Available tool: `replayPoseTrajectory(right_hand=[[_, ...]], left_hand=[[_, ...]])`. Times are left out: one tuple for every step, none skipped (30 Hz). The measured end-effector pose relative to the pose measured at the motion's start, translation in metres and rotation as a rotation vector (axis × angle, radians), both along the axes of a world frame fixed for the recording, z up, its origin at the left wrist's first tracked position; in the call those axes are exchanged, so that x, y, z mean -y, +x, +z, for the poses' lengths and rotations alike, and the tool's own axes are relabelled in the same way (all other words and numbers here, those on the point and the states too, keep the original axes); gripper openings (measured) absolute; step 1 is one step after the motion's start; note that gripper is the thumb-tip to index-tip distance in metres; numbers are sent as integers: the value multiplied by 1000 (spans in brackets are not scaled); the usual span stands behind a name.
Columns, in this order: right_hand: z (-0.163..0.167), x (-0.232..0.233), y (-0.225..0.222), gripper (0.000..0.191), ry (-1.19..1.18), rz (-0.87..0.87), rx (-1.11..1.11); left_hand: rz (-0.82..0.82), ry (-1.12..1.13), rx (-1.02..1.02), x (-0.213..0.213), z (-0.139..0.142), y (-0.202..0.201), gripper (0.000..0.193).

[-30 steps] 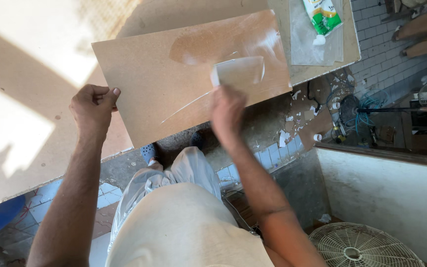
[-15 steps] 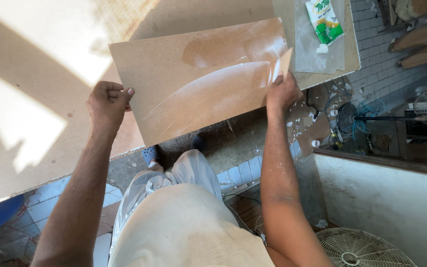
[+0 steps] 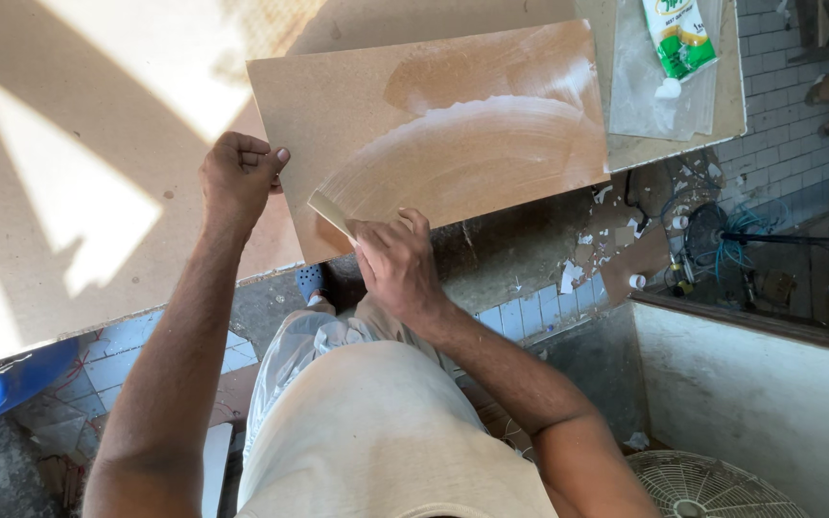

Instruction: The person prepares a cardboard sheet by applying glue and then places a black embroidered pillow onto it, pressing it down to adhere. They handle multiple pillow pieces and cardboard sheets during the process.

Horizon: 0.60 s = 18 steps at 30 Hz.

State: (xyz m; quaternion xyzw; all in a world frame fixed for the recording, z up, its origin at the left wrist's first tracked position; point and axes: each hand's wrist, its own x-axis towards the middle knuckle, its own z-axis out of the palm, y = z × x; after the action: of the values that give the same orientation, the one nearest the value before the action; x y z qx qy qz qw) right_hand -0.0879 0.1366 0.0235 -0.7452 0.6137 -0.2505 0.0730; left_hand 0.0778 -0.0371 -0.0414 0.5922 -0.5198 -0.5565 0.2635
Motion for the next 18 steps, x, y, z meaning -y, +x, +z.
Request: replayPoseTrajectory(right_hand=[[0, 1, 1, 18, -9, 51, -20], [-1, -1, 5, 19, -18, 103, -38], [-2, -6, 9, 20, -26, 150, -58], [-1, -15, 9, 20, 32, 158, 50], [0, -27, 6, 21, 90, 168, 157], [1, -38, -1, 22, 148, 180, 263], [0, -43, -12, 18, 110, 96, 297], [-2, -45, -27, 15, 71, 13, 329], [-4, -47, -42, 13, 31, -65, 361], [-4, -52, -60, 16, 10, -184, 434], [-2, -59, -77, 19, -9, -305, 510], [1, -71, -90, 22, 3, -406, 712], [5, -82, -105, 28, 13, -501, 915], [8, -91, -119, 28, -21, -549, 926], [10, -101, -133, 29, -53, -598, 936], [12, -110, -147, 30, -90, -649, 944], [14, -119, -163, 30, -131, -666, 963], [15, -127, -180, 31, -170, -684, 983]], left_hand=[[8, 11, -4, 0, 0, -1, 22], [16, 22, -5, -1, 1, -1, 22], [21, 28, 3, -1, 2, -2, 22], [23, 34, 8, -2, 3, -3, 23], [28, 40, 13, -3, 5, -5, 23], [29, -42, 64, -6, 7, -6, 24], [29, -124, 114, -9, 11, -7, 25], [30, -206, 162, -14, 15, -10, 26], [53, -158, 41, -19, 19, -14, 27], [77, -108, -76, -25, 24, -16, 28], [99, -55, -190, -33, 30, -19, 30], [97, -25, -245, -41, 36, -25, 32], [97, 1, -301, -50, 41, -35, 34], [99, 28, -357, -60, 46, -43, 37], [110, -72, -385, -70, 49, -52, 35], [117, -175, -415, -78, 51, -63, 34], [122, -283, -449, -84, 52, -75, 35], [171, -284, -498, -89, 52, -85, 35]])
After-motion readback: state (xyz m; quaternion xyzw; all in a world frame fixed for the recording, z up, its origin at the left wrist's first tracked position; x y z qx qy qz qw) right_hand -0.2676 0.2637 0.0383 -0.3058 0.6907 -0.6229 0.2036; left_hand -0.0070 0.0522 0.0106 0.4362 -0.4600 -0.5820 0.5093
